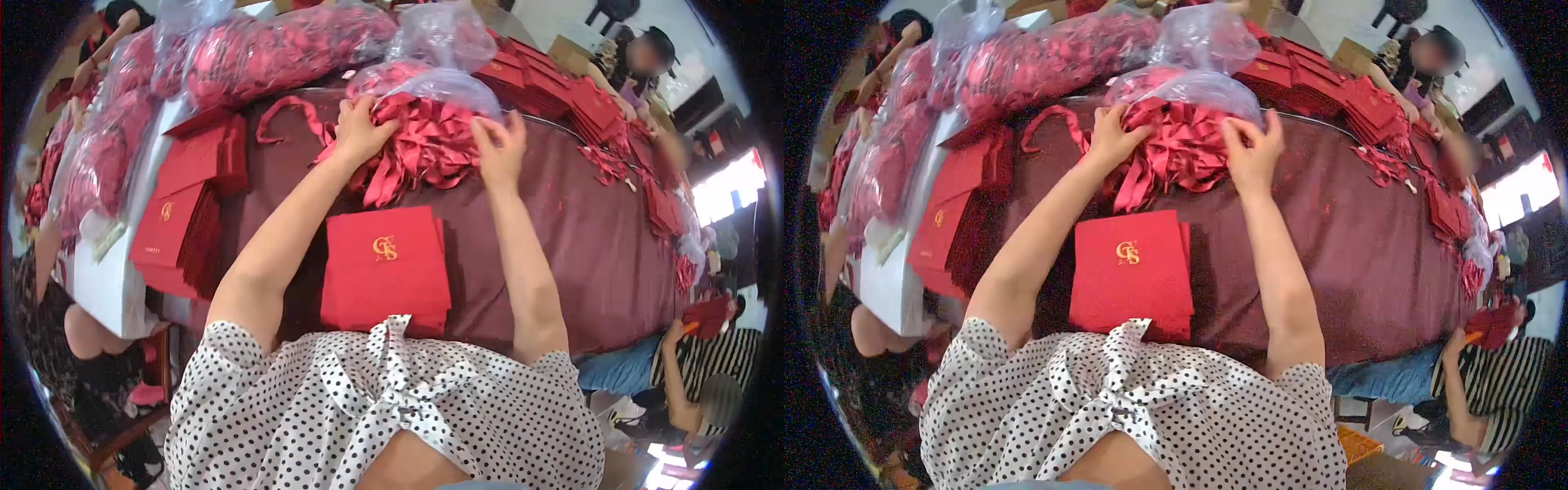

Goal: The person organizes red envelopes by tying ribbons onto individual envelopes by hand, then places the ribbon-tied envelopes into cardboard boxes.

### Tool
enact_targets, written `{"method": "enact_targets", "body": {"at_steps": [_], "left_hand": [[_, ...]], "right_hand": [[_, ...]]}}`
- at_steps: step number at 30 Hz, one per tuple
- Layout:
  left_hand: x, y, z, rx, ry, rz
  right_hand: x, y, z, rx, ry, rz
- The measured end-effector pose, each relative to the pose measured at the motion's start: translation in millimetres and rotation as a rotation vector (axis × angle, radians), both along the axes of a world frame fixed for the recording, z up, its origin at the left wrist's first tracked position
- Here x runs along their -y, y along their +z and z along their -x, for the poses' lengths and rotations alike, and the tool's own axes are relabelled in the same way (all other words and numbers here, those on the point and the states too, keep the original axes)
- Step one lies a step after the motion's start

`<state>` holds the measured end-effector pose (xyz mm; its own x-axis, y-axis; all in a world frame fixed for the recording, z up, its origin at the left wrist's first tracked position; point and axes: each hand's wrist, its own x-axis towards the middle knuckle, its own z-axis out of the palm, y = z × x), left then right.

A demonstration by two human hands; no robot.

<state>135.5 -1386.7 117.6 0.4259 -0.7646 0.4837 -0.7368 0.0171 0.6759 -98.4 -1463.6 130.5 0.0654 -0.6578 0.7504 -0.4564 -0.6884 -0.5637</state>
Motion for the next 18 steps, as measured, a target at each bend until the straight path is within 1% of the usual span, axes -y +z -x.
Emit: {"method": "enact_targets", "body": {"at_steps": [1, 2, 4, 5, 6, 7, 8, 9, 10, 11, 12, 13, 15, 16, 17, 18], "left_hand": [[-5, 6, -2, -0.023, 0.048, -0.135], [-12, 10, -5, -0.017, 0.066, -0.160], [-24, 17, -12, 0.019, 0.064, -0.180], [-29, 19, -18, 0.030, 0.030, -0.140], [-36, 17, -23, 0.091, 0.028, -0.124], [-44, 22, -25, 0.137, 0.030, -0.182], [-52, 25, -28, 0.181, 0.036, -0.242], [-53, 20, -36, 0.209, 0.037, -0.274], [-48, 7, -51, 0.214, -0.024, -0.166], [-58, 15, -44, 0.247, 0.009, -0.014], [-72, 31, -34, 0.377, 0.047, 0.102], [-82, 47, -25, 0.421, -0.032, 0.290], [-103, 68, -7, 0.431, -0.223, 0.136], [-115, 71, 12, 0.295, -0.340, 0.093], [-119, 67, 20, 0.245, -0.453, -0.209], [-124, 61, 28, 0.283, -0.514, -0.290]], "right_hand": [[-17, 17, 0, 0.003, 0.034, 0.061], [-33, 35, 0, 0.005, 0.069, 0.121], [-51, 59, 1, 0.301, 0.328, 0.048], [-62, 73, 0, 0.629, 0.562, -0.140], [-74, 95, 7, 0.733, 0.585, -0.081], [-84, 118, 29, 0.855, 0.615, -0.122], [-91, 138, 58, 0.905, 0.736, -0.065], [-106, 164, 74, 0.949, 0.581, 0.067], [-121, 181, 93, 0.974, 0.419, 0.156], [-144, 193, 95, 0.921, 0.260, 0.353], [-147, 191, 122, 0.915, 0.161, 0.471], [-156, 189, 128, 0.736, 0.052, 0.416], [-172, 167, 109, 0.599, 0.159, 0.112], [-180, 157, 99, 0.510, 0.196, -0.035], [-184, 140, 76, 0.551, 0.417, -0.257], [-183, 119, 59, 0.561, 0.579, -0.533]]}}
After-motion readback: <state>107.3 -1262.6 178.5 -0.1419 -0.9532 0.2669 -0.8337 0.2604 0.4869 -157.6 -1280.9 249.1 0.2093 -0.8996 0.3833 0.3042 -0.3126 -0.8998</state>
